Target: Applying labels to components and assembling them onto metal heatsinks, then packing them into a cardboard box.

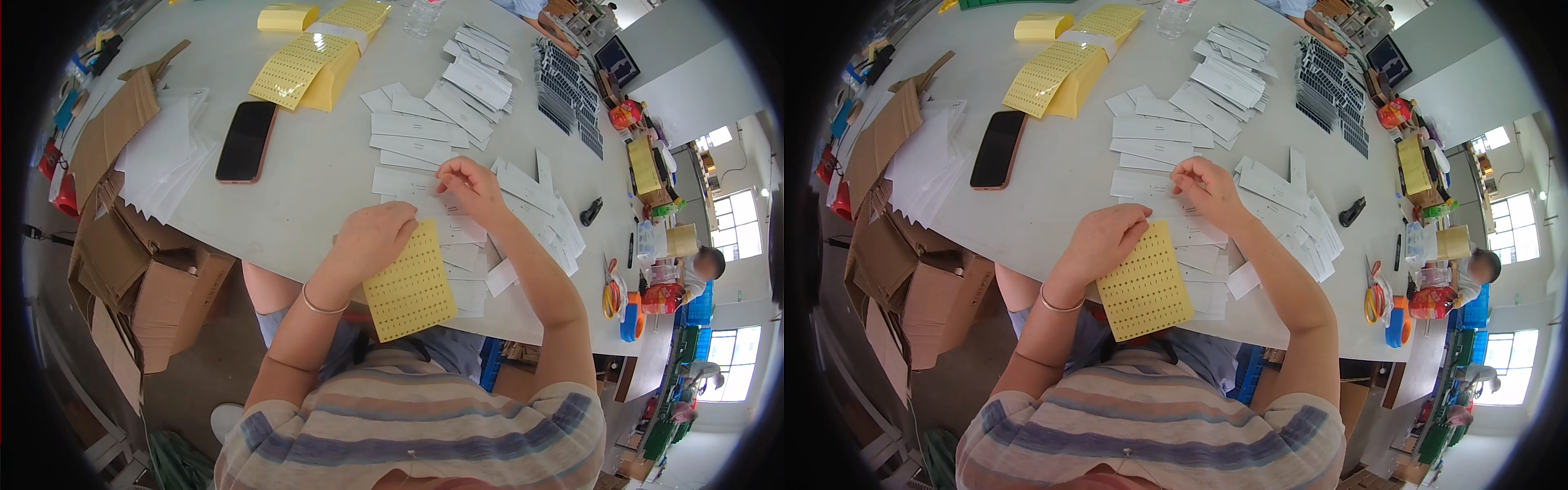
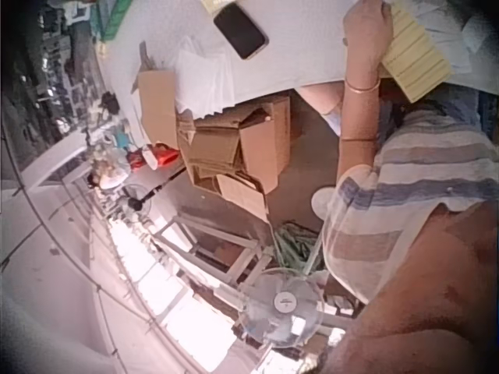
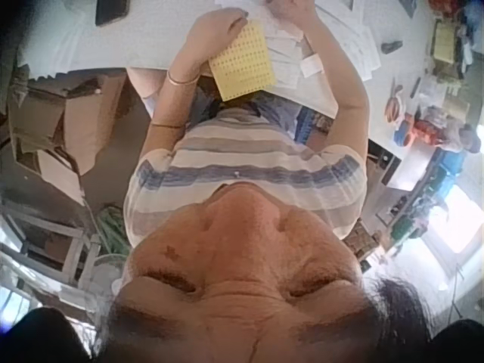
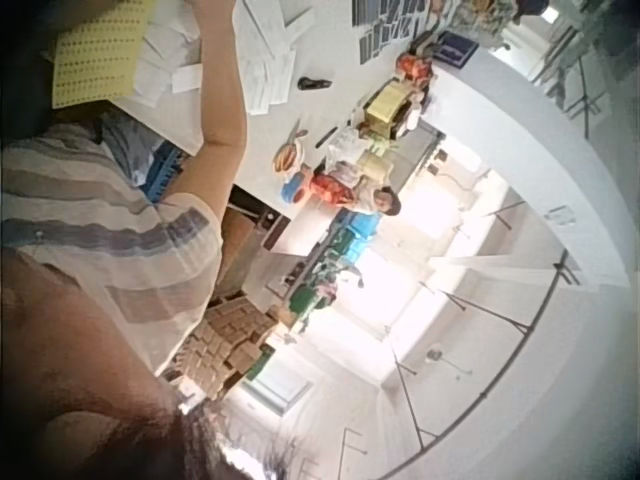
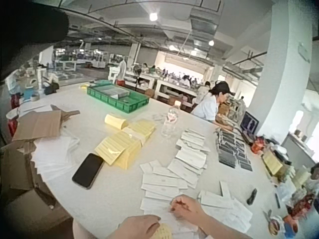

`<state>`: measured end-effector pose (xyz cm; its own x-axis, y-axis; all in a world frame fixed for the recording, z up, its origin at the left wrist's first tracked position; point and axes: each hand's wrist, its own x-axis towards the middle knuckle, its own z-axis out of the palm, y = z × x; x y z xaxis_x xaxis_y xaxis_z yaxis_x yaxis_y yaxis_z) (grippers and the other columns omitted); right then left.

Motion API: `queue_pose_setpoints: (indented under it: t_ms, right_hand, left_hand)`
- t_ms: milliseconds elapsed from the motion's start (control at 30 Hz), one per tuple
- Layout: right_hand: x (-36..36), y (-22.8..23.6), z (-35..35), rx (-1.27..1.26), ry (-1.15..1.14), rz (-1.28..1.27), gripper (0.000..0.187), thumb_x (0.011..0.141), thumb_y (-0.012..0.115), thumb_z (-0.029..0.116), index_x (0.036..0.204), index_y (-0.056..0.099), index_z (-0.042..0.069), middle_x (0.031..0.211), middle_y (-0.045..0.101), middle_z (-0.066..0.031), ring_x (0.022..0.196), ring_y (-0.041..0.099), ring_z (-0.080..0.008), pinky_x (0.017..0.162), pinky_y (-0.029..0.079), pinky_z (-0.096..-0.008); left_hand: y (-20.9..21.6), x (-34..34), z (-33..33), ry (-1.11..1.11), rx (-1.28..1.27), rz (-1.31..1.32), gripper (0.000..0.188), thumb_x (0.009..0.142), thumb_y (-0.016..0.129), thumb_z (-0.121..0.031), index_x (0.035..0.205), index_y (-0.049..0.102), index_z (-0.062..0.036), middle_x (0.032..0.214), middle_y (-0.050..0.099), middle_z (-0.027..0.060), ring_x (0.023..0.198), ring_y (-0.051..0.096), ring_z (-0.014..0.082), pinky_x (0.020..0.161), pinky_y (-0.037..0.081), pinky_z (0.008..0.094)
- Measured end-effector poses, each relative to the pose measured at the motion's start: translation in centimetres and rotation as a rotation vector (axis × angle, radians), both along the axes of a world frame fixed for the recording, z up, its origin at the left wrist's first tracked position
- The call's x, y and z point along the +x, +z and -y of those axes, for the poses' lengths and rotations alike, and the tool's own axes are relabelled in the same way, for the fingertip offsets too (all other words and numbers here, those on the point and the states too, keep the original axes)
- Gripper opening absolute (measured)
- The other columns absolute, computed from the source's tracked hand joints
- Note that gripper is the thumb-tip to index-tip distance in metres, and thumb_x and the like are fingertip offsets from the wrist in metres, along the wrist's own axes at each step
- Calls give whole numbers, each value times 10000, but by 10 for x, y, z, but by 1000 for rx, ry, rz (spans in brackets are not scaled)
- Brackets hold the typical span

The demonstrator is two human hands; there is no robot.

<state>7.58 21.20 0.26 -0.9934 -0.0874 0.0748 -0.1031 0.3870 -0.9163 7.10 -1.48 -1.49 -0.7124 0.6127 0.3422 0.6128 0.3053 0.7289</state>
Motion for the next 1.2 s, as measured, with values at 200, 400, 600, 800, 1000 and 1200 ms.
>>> queue_pose_setpoints:
  t_ms: [200,400,600,800,1000,1200]
  right_hand:
    - [21,33,26,606,260,-471,137,748,717,65,873,668,89,948,622,-29,821,602,-206,742,465,-322]
    - [28,35,37,829,285,-699,135,727,715,141,835,638,120,867,598,26,783,587,-175,773,449,-338]
    - [28,32,36,631,303,-680,146,721,701,32,828,606,64,846,581,-25,739,563,-205,756,450,-326]
    - [4,22,14,242,-73,-169,30,852,588,31,878,588,16,839,610,-29,773,561,-120,735,451,-255]
    - [-34,8,3,226,-157,-59,78,880,609,95,915,617,25,874,634,-5,796,561,-79,729,454,-240]
    - [-60,3,1,236,-167,-41,220,827,688,169,984,609,36,898,629,-48,801,575,-141,743,469,-272]
  left_hand:
    - [3,-2,2,70,0,49,143,869,567,-150,820,577,-16,735,594,130,679,582,315,617,455,403]
    - [4,-2,3,67,1,79,152,873,555,-149,821,574,-8,736,590,147,691,580,335,618,451,415]
    - [2,-3,4,58,-1,106,148,878,548,-148,817,576,-15,728,593,147,690,583,337,623,452,412]
    - [6,-1,5,-2,-60,50,151,893,517,-176,832,563,-47,750,603,136,699,592,343,633,474,437]
    - [6,-2,4,-19,-71,49,130,887,548,-152,847,572,-31,834,644,122,727,608,324,661,486,392]
    - [-5,-1,3,-26,7,-90,113,887,541,-128,902,562,-18,1072,659,111,807,628,311,714,508,396]
